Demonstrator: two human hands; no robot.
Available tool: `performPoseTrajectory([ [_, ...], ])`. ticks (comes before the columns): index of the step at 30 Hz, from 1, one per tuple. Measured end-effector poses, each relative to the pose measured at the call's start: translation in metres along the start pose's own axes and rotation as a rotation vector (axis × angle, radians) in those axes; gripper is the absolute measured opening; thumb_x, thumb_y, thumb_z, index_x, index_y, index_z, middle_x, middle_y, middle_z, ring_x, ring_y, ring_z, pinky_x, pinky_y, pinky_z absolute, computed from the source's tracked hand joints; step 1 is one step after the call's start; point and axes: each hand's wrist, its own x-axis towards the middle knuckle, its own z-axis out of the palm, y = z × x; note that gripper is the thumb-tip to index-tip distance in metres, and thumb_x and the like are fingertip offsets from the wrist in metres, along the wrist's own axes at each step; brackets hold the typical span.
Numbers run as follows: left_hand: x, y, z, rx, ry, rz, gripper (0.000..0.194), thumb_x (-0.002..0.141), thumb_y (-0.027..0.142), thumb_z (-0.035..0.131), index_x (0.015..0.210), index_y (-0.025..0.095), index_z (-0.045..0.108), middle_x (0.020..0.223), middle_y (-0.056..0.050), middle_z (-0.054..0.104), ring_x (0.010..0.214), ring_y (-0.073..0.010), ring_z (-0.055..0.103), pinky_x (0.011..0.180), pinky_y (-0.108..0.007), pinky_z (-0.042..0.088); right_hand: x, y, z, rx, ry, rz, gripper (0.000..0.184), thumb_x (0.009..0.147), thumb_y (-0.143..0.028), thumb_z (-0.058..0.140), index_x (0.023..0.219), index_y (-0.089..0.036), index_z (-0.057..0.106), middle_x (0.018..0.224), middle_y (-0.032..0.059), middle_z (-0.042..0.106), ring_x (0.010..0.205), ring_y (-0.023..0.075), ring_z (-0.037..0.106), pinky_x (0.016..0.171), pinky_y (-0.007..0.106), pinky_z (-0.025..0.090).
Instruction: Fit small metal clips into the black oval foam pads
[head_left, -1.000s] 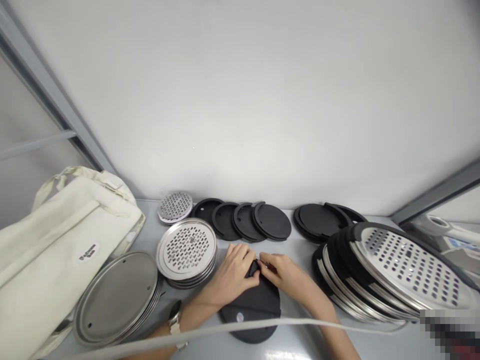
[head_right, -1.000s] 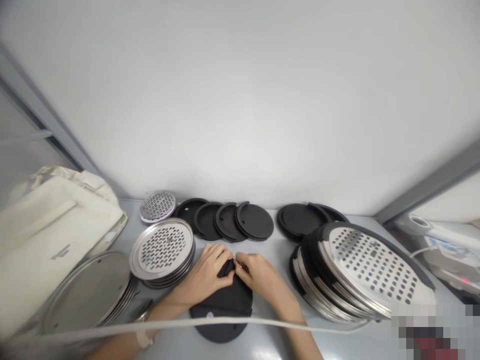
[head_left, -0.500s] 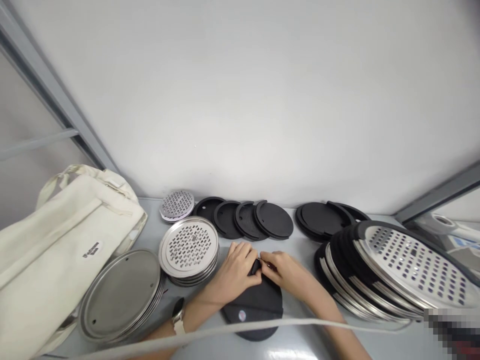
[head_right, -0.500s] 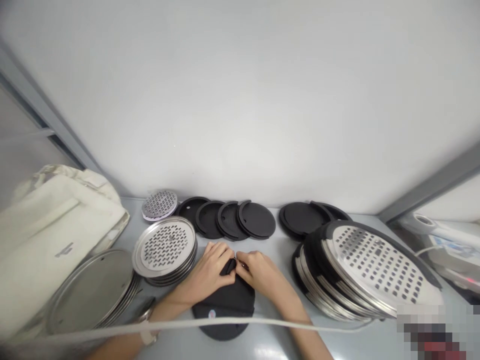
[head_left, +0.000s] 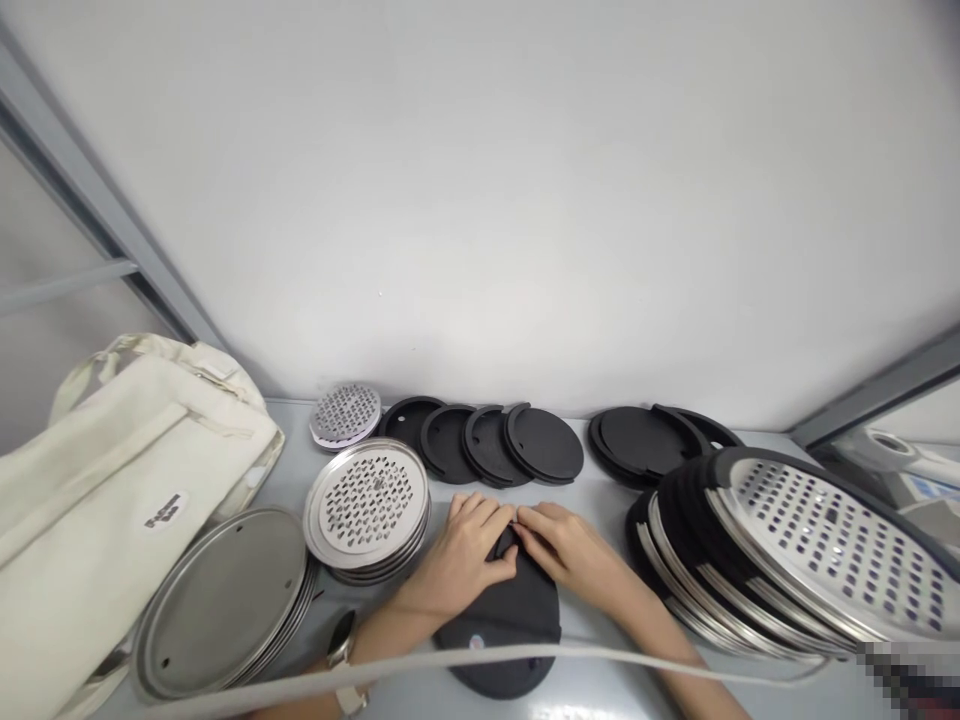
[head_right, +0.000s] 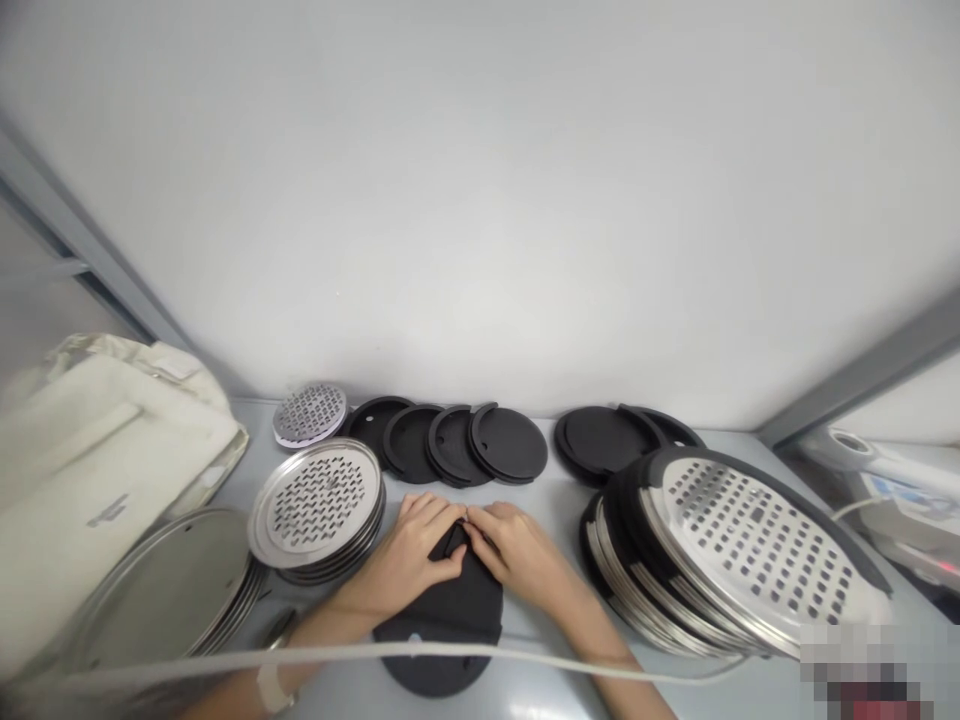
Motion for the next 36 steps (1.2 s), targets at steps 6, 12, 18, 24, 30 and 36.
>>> performPoseTrajectory([
  [6, 0.0, 0.0, 0.002, 0.044, 0.011, 0.01, 0.015, 0.081, 0.016, 0.058, 0.095, 0.02, 0.054, 0.092, -0.002, 0.058, 0.092, -0.0206, 0.051, 0.083, -0.036, 0.036, -0.001, 0.002, 0.002, 0.005, 0.013, -0.014, 0.021, 0.097, -0.024, 0.037, 0.088, -0.019, 0.056, 0.081, 0.0042, 0.057, 0.077, 0.0176, 0.054, 0.071, 0.027, 0.041],
  [12, 0.0, 0.001, 0.001, 0.039, 0.034, 0.005, 0.019, 0.079, 0.015, 0.059, 0.097, 0.019, 0.053, 0.098, -0.003, 0.058, 0.095, -0.0213, 0.051, 0.084, -0.036, 0.037, -0.001, 0.002, 0.002, -0.037, 0.014, -0.024, 0.018, 0.096, -0.024, 0.04, 0.087, -0.019, 0.055, 0.08, 0.003, 0.054, 0.075, 0.0171, 0.052, 0.068, 0.027, 0.04],
  [18, -0.001, -0.001, 0.004, 0.063, 0.053, -0.008, 0.021, 0.078, 0.015, 0.059, 0.098, 0.019, 0.054, 0.099, -0.004, 0.055, 0.095, -0.022, 0.049, 0.085, -0.038, 0.038, -0.001, 0.002, 0.006, -0.033, 0.032, -0.03, 0.017, 0.096, -0.024, 0.04, 0.088, -0.019, 0.055, 0.082, 0.0036, 0.055, 0.078, 0.0176, 0.052, 0.071, 0.028, 0.041],
  [24, -0.001, -0.001, 0.006, 0.105, 0.047, -0.022, 0.014, 0.078, 0.017, 0.059, 0.091, 0.018, 0.055, 0.09, -0.003, 0.053, 0.089, -0.0216, 0.049, 0.082, -0.038, 0.039, 0.0, 0.001, 0.006, -0.001, 0.032, -0.017, 0.018, 0.096, -0.021, 0.039, 0.088, -0.019, 0.055, 0.082, 0.0046, 0.057, 0.078, 0.0179, 0.054, 0.072, 0.028, 0.041],
  [30, -0.001, -0.001, 0.006, 0.11, 0.036, -0.013, 0.012, 0.08, 0.018, 0.058, 0.091, 0.018, 0.054, 0.089, -0.003, 0.054, 0.088, -0.0214, 0.05, 0.081, -0.038, 0.039, 0.0, 0.001, 0.007, 0.0, 0.034, -0.014, 0.018, 0.095, -0.02, 0.039, 0.089, -0.019, 0.055, 0.082, 0.0047, 0.057, 0.077, 0.0181, 0.054, 0.071, 0.028, 0.041],
  [36, -0.001, -0.002, 0.006, 0.094, 0.019, -0.012, 0.012, 0.08, 0.018, 0.059, 0.091, 0.018, 0.054, 0.089, -0.003, 0.056, 0.087, -0.0218, 0.051, 0.08, -0.038, 0.039, -0.001, 0.003, 0.011, 0.03, 0.048, -0.006, 0.017, 0.095, -0.019, 0.038, 0.091, -0.019, 0.055, 0.082, 0.0048, 0.057, 0.076, 0.018, 0.053, 0.07, 0.028, 0.041],
])
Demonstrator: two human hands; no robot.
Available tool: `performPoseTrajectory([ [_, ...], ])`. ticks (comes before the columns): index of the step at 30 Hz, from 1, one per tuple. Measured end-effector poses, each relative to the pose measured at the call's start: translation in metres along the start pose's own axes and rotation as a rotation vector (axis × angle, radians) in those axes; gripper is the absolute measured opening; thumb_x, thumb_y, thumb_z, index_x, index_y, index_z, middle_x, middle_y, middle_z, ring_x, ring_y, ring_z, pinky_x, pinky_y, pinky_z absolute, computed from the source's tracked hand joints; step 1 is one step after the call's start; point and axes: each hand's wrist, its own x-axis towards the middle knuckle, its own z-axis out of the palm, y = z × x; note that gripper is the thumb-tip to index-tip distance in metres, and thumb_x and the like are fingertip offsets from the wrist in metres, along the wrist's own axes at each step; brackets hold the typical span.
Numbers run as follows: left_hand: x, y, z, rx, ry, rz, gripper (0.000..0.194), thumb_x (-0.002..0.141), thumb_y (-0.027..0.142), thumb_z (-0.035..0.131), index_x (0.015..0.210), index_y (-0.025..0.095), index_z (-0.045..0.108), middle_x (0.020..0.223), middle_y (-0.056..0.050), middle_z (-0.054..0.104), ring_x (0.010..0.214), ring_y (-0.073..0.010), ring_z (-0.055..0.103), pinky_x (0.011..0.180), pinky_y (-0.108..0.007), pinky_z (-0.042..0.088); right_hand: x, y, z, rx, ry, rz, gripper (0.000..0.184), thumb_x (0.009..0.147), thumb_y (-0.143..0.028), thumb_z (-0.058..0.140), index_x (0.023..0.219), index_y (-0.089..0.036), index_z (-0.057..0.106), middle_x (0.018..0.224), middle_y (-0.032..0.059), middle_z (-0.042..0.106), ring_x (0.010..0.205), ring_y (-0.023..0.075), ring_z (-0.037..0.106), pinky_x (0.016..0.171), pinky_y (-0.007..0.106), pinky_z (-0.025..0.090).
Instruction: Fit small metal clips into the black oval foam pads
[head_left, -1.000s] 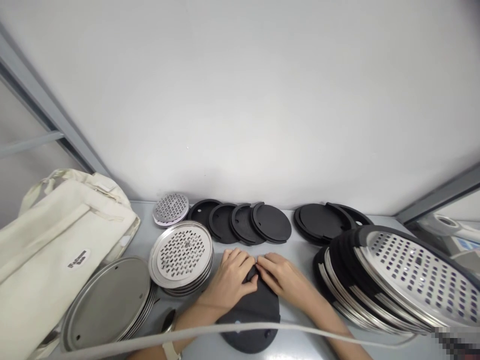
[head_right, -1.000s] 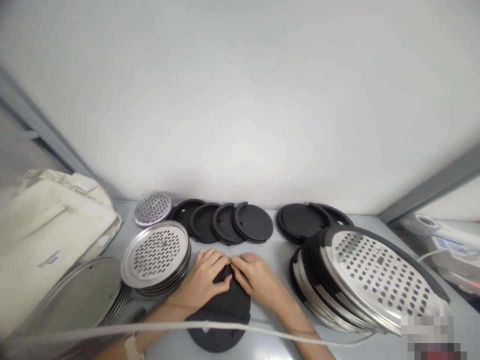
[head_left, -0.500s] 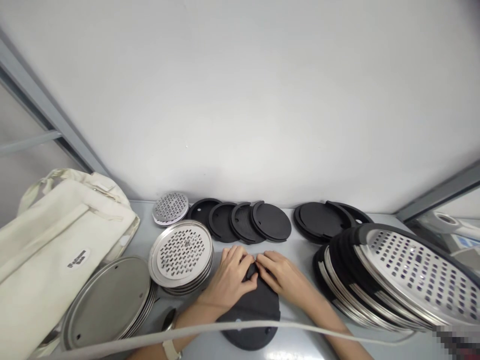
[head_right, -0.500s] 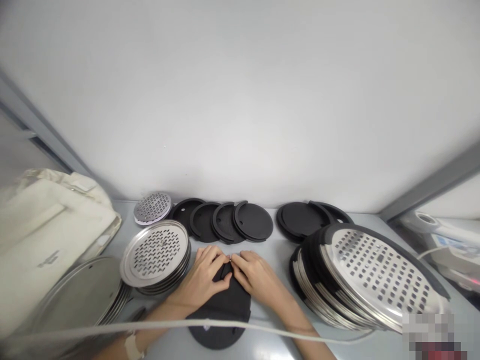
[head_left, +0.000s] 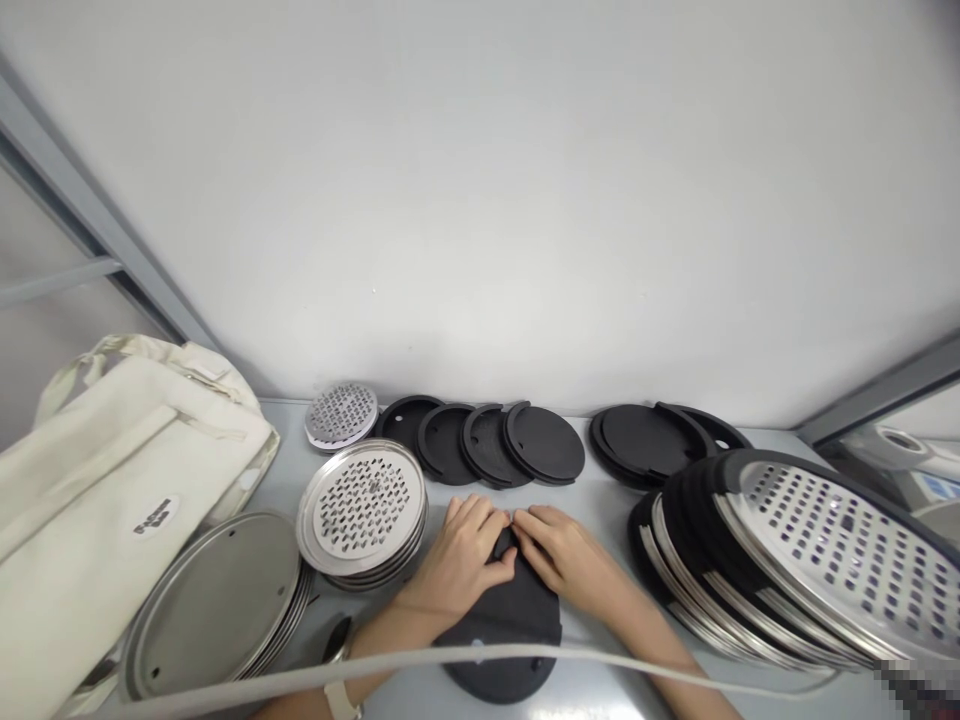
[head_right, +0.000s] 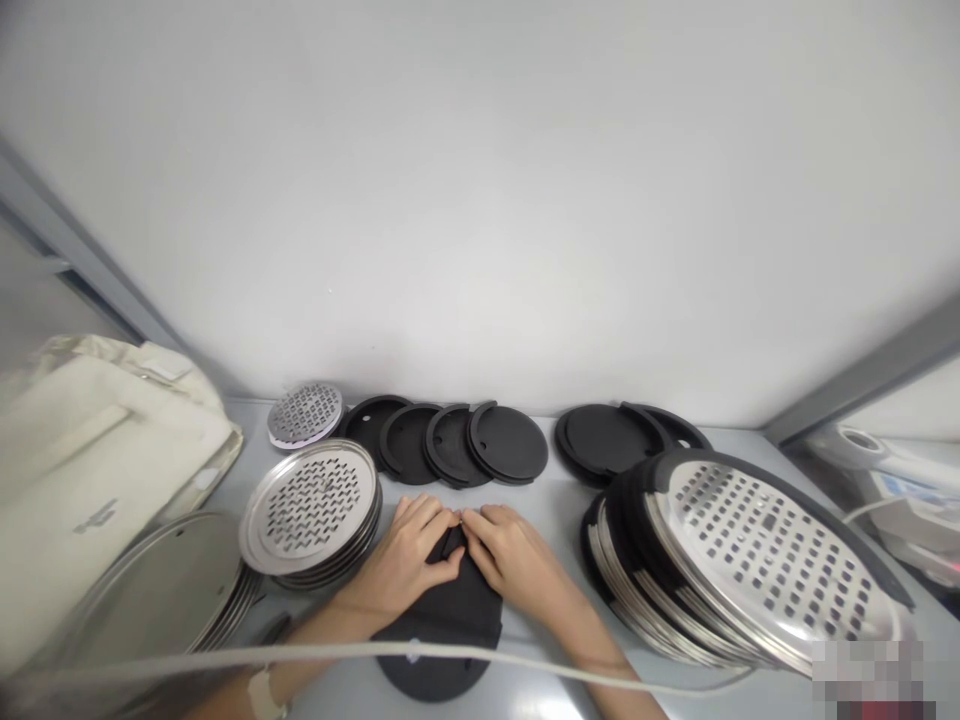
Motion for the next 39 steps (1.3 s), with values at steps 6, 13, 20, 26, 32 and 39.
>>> performPoseTrajectory([
  [6, 0.001, 0.0006, 0.0008, -0.048, 0.008, -0.026, 0.031, 0.079, 0.016, 0.059, 0.109, 0.018, 0.049, 0.095, -0.004, 0.058, 0.092, -0.0224, 0.053, 0.083, -0.039, 0.04, 0.0009, -0.0024, 0.0005, 0.003, -0.016, 0.026, 0.018, 0.095, -0.019, 0.036, 0.086, -0.019, 0.052, 0.08, 0.0038, 0.053, 0.073, 0.0168, 0.053, 0.069, 0.027, 0.041],
  [13, 0.0014, -0.0008, 0.0017, -0.051, 0.027, 0.01, 0.008, 0.081, 0.016, 0.057, 0.086, 0.018, 0.051, 0.084, -0.002, 0.057, 0.084, -0.0202, 0.052, 0.078, -0.035, 0.039, 0.0012, -0.0041, 0.0005, 0.038, -0.005, 0.03, 0.019, 0.096, -0.019, 0.035, 0.088, -0.019, 0.052, 0.08, 0.0043, 0.054, 0.075, 0.0176, 0.053, 0.07, 0.028, 0.042],
  [20, 0.0016, -0.0015, 0.0029, -0.102, 0.012, -0.015, 0.019, 0.078, 0.015, 0.059, 0.095, 0.019, 0.052, 0.089, -0.002, 0.059, 0.087, -0.021, 0.053, 0.079, -0.036, 0.04, 0.0009, -0.0028, 0.0034, 0.064, -0.007, 0.055, 0.018, 0.095, -0.018, 0.034, 0.087, -0.019, 0.051, 0.081, 0.0043, 0.054, 0.076, 0.0178, 0.053, 0.07, 0.029, 0.041],
  [26, 0.0018, -0.0022, 0.0061, -0.132, -0.001, -0.049, 0.031, 0.077, 0.014, 0.06, 0.106, 0.02, 0.049, 0.1, -0.004, 0.061, 0.094, -0.023, 0.055, 0.083, -0.039, 0.041, 0.0009, -0.0013, 0.0044, 0.067, -0.035, 0.057, 0.017, 0.095, -0.017, 0.035, 0.087, -0.019, 0.05, 0.081, 0.0037, 0.053, 0.074, 0.0169, 0.052, 0.069, 0.028, 0.041],
  [32, 0.0022, -0.0027, 0.006, -0.17, -0.011, -0.052, 0.028, 0.077, 0.013, 0.06, 0.102, 0.02, 0.05, 0.099, -0.003, 0.061, 0.094, -0.0224, 0.054, 0.084, -0.038, 0.04, 0.0001, -0.0017, 0.0025, 0.017, -0.054, 0.061, 0.019, 0.095, -0.017, 0.034, 0.091, -0.019, 0.053, 0.082, 0.0044, 0.054, 0.077, 0.0177, 0.053, 0.071, 0.028, 0.04],
  [39, 0.0026, -0.0024, 0.0036, -0.157, -0.034, -0.045, 0.015, 0.079, 0.014, 0.059, 0.09, 0.019, 0.05, 0.089, -0.001, 0.058, 0.088, -0.0206, 0.052, 0.079, -0.035, 0.039, -0.0007, -0.0034, 0.0011, -0.058, -0.066, 0.056, 0.017, 0.092, -0.013, 0.037, 0.09, -0.019, 0.053, 0.081, 0.0037, 0.055, 0.075, 0.0175, 0.052, 0.07, 0.028, 0.039],
])
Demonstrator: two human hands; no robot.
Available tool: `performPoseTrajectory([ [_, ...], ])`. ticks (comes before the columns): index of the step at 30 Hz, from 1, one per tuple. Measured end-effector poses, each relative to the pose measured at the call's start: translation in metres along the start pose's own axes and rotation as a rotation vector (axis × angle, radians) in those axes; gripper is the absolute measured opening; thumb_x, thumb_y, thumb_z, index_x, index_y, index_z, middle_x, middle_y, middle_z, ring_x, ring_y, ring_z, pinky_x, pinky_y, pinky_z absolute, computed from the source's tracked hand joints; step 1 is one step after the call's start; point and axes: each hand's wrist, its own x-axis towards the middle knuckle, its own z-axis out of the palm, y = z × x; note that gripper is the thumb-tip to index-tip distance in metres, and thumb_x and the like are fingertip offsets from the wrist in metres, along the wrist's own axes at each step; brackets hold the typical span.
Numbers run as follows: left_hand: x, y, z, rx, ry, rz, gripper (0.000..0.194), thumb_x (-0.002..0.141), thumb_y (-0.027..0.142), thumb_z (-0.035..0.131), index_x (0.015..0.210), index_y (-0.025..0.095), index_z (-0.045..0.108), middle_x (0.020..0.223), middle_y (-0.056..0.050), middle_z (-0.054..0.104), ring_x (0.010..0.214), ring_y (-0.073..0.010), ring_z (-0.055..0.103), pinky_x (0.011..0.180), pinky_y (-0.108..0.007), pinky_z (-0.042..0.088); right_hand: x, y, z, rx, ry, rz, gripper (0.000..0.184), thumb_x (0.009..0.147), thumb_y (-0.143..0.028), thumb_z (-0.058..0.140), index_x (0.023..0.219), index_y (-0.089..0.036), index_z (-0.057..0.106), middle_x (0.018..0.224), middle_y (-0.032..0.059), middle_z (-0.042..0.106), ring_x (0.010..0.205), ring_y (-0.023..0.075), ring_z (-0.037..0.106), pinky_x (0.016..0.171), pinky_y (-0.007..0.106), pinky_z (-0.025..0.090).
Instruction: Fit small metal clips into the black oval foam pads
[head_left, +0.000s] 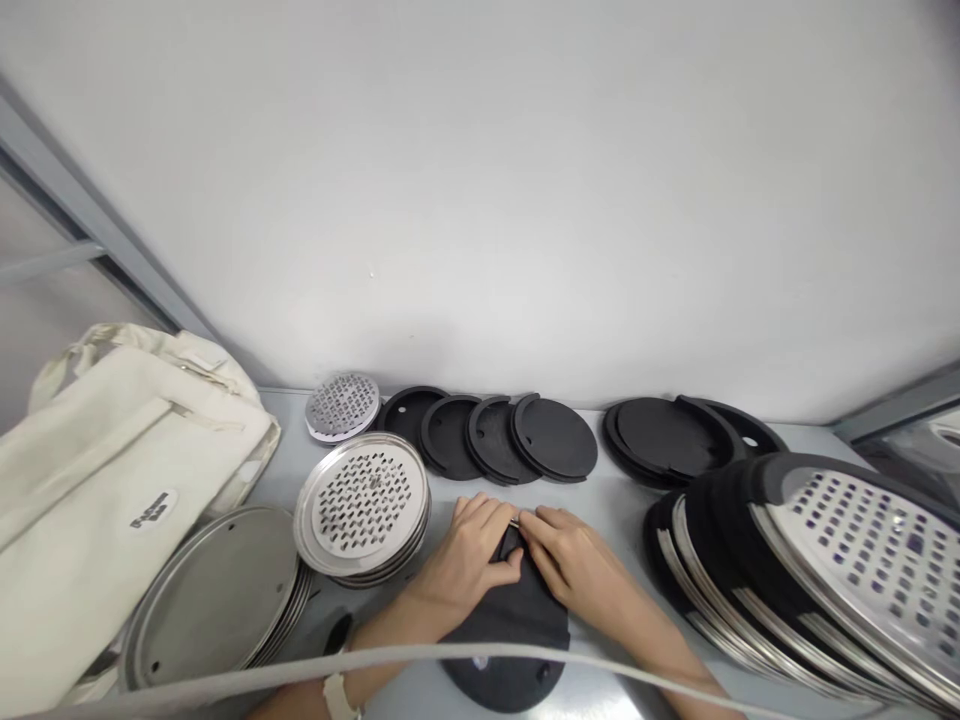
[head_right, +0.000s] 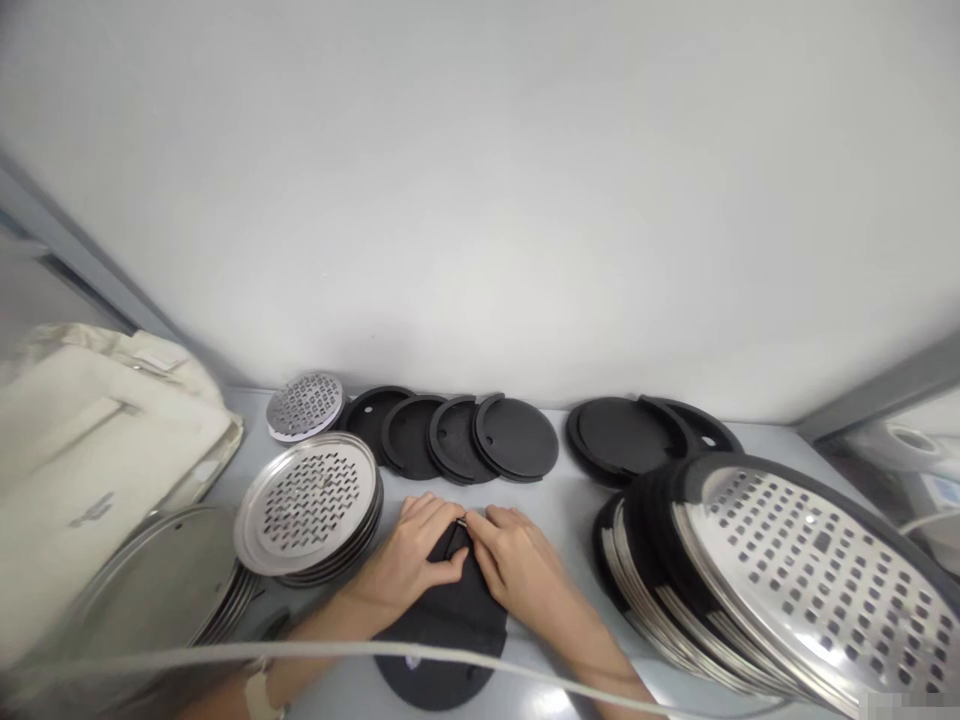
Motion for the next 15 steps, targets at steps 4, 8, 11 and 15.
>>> performPoseTrajectory([
  [4, -0.0001, -0.0023, 0.0021, 0.011, 0.001, 0.021, 0.013, 0.079, 0.014, 0.06, 0.085, 0.018, 0.049, 0.085, 0.0, 0.055, 0.085, -0.0192, 0.05, 0.077, -0.034, 0.037, 0.0006, -0.0017, 0.0001, -0.042, 0.007, -0.005, 0.016, 0.091, -0.012, 0.039, 0.088, -0.019, 0.053, 0.079, 0.003, 0.055, 0.073, 0.0172, 0.051, 0.069, 0.028, 0.037],
  [8, 0.0, -0.0044, 0.0037, 0.032, 0.015, 0.043, 0.013, 0.079, 0.014, 0.06, 0.083, 0.018, 0.049, 0.083, 0.0, 0.053, 0.084, -0.0183, 0.048, 0.077, -0.033, 0.036, 0.0007, -0.0029, 0.0003, -0.06, 0.007, -0.002, 0.015, 0.09, -0.012, 0.039, 0.087, -0.02, 0.052, 0.079, 0.0027, 0.055, 0.073, 0.0172, 0.051, 0.069, 0.028, 0.037],
  [11, 0.0, -0.0041, 0.003, 0.034, 0.016, 0.051, 0.013, 0.079, 0.014, 0.06, 0.083, 0.018, 0.049, 0.084, 0.0, 0.053, 0.084, -0.0178, 0.048, 0.077, -0.032, 0.035, 0.0001, -0.0027, 0.0009, -0.069, 0.009, -0.009, 0.015, 0.09, -0.012, 0.039, 0.087, -0.02, 0.052, 0.08, 0.0027, 0.056, 0.074, 0.0174, 0.052, 0.07, 0.028, 0.037],
  [15, -0.0007, -0.0032, 0.0028, 0.028, 0.026, 0.046, 0.014, 0.078, 0.013, 0.06, 0.083, 0.018, 0.049, 0.083, 0.001, 0.053, 0.083, -0.0175, 0.048, 0.076, -0.032, 0.035, -0.0005, -0.0012, 0.002, -0.063, 0.019, -0.011, 0.015, 0.091, -0.012, 0.039, 0.087, -0.019, 0.051, 0.079, 0.0027, 0.056, 0.073, 0.0174, 0.052, 0.07, 0.028, 0.037],
])
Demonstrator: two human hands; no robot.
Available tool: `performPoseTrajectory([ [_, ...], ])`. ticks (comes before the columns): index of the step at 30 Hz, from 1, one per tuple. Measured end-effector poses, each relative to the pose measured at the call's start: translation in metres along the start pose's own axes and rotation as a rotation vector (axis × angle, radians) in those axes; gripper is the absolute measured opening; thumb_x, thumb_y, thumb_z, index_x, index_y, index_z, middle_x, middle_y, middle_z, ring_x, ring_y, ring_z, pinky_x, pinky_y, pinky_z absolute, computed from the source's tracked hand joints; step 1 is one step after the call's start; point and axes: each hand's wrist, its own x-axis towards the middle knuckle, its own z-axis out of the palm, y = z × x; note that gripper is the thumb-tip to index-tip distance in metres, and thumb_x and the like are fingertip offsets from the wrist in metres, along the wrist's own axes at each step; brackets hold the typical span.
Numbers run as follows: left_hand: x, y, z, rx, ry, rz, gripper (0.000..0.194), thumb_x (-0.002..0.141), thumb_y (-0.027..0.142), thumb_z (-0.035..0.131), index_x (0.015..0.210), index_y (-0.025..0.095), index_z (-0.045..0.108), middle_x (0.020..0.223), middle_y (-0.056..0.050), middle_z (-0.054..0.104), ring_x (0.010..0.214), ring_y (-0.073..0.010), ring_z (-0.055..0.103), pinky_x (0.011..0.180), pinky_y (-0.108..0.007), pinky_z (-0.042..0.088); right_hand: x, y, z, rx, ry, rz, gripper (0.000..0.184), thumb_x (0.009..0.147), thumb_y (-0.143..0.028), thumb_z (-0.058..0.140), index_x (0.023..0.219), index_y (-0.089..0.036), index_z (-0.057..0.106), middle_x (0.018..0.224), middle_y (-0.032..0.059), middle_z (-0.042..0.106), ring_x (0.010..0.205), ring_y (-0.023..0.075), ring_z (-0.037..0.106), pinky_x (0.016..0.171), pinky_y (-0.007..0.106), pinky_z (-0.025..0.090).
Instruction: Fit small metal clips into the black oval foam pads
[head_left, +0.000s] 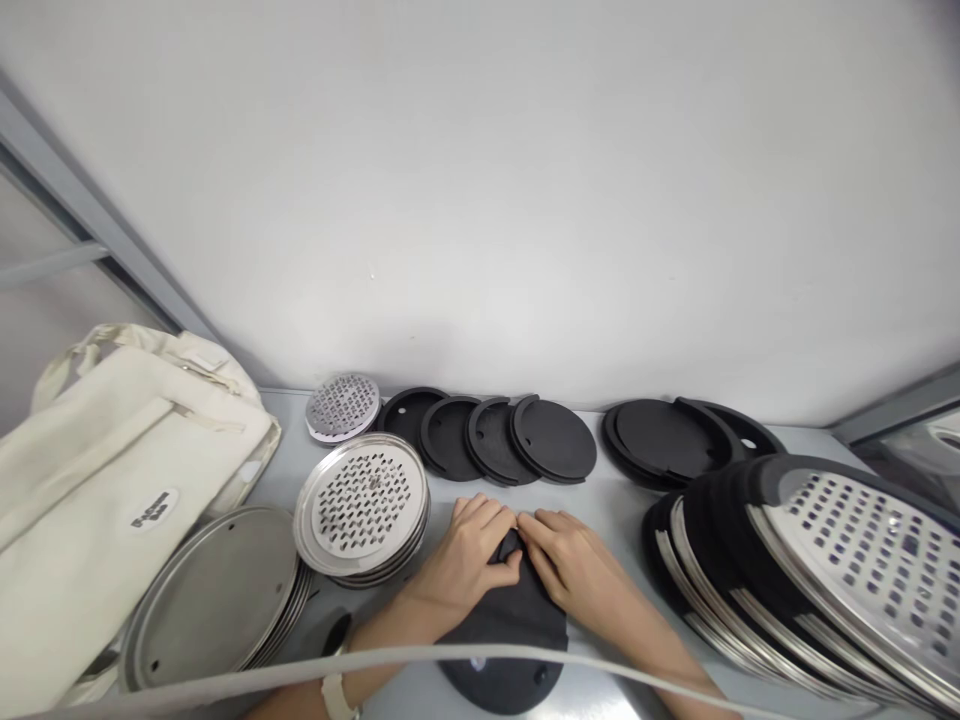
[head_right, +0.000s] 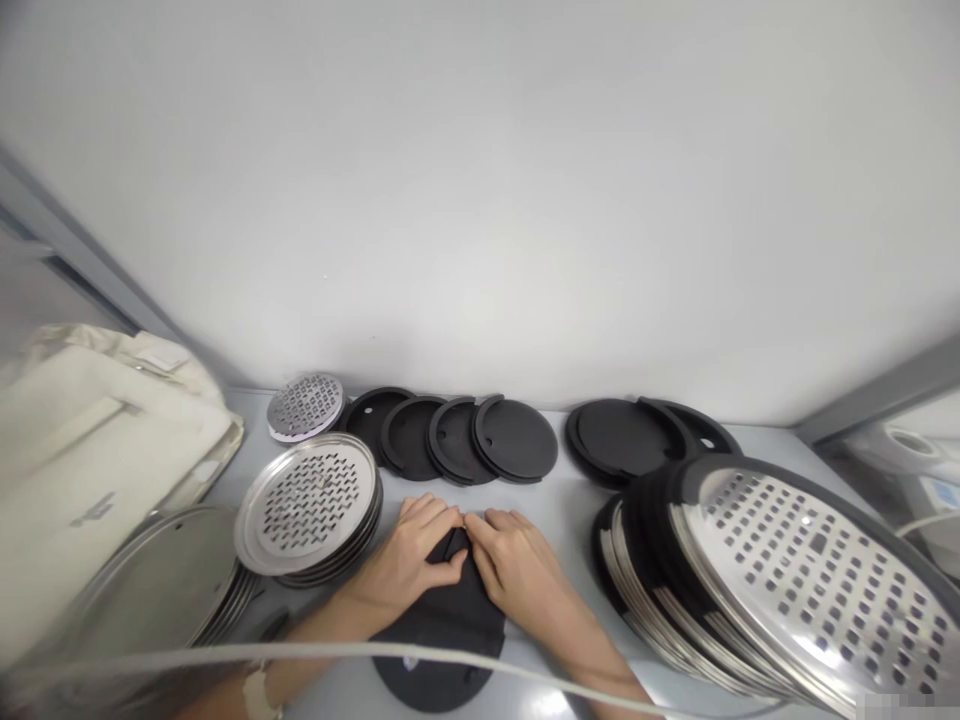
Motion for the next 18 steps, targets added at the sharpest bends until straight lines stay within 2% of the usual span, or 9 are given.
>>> performPoseTrajectory([
  [18, 0.0008, 0.0002, -0.0007, 0.051, 0.024, -0.013, 0.016, 0.076, 0.015, 0.06, 0.088, 0.019, 0.052, 0.088, -0.001, 0.056, 0.087, -0.0201, 0.05, 0.079, -0.035, 0.036, -0.0008, 0.0046, -0.0018, -0.004, 0.051, -0.035, 0.016, 0.095, -0.019, 0.039, 0.089, -0.02, 0.053, 0.08, 0.0033, 0.056, 0.075, 0.0176, 0.053, 0.068, 0.027, 0.038],
])
